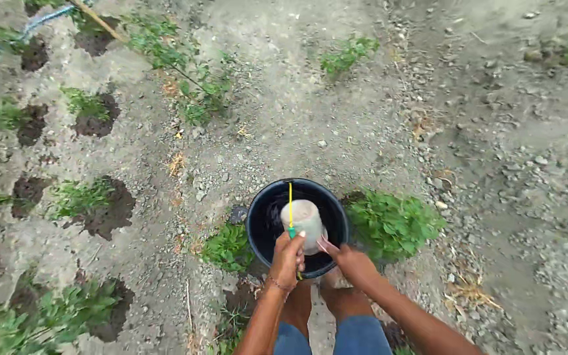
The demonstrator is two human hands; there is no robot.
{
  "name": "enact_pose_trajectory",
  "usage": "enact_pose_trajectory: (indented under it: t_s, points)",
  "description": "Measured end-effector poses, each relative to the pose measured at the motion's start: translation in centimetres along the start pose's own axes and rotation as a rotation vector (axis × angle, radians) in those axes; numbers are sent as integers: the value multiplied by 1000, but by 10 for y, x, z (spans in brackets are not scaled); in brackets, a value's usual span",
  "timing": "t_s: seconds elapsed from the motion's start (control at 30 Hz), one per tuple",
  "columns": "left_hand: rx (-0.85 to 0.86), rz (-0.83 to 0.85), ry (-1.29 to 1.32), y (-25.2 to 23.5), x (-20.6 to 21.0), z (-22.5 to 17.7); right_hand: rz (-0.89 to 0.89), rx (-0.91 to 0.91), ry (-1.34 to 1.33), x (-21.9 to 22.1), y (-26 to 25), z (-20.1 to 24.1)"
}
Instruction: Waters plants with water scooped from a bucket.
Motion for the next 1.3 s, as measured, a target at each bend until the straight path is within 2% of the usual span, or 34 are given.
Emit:
enact_pose_trajectory:
  t_s: [0.13,0.27,0.33,0.43,0.5,0.57,0.7,0.8,0.93,1.07,1.17,1.3]
  points:
    - [55,32,-159,-23,5,-69,41,170,151,-54,-132,7]
    - [96,24,-221,-70,13,-131,96,235,42,-81,-200,-21]
    - [84,-2,-287,-103,19,-156,108,176,-145,-89,-230,-37]
    - [50,-50,-347,-154,22,-194,86,74,-584,-113,-275,-71]
    - [43,-96,-374,-184,17,-216,187,75,-1013,-134,-303,-92]
    - [35,-159,-397,-211,3,-231,313,65,-1289,-146,-330,-114]
    - [3,-327,-319,-260,-47,-247,480,-52,-1432,-170,-360,-130]
    - [-22,-412,-159,-293,-80,-257,498,-136,-1514,-195,-362,-124]
    - [-73,-445,75,-326,-102,-274,410,-243,-1577,-234,-363,-117]
    - [-103,-438,195,-344,-125,-273,220,-256,-1627,-268,-377,-103]
    - [-93,-442,194,-343,-150,-268,50,-229,-1602,-288,-406,-87]
    - [-144,-546,105,-350,-208,-248,-104,-143,-1516,-314,-467,-70]
Point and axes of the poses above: each hand's wrist, its own y-axis away from the middle knuckle, its own x-axis out of the palm, z = x × y, the point moved 2 cm from there along -y, towards the middle knuckle, and after that the axes turned 14 degrees about -x, right-handed, at the moved point
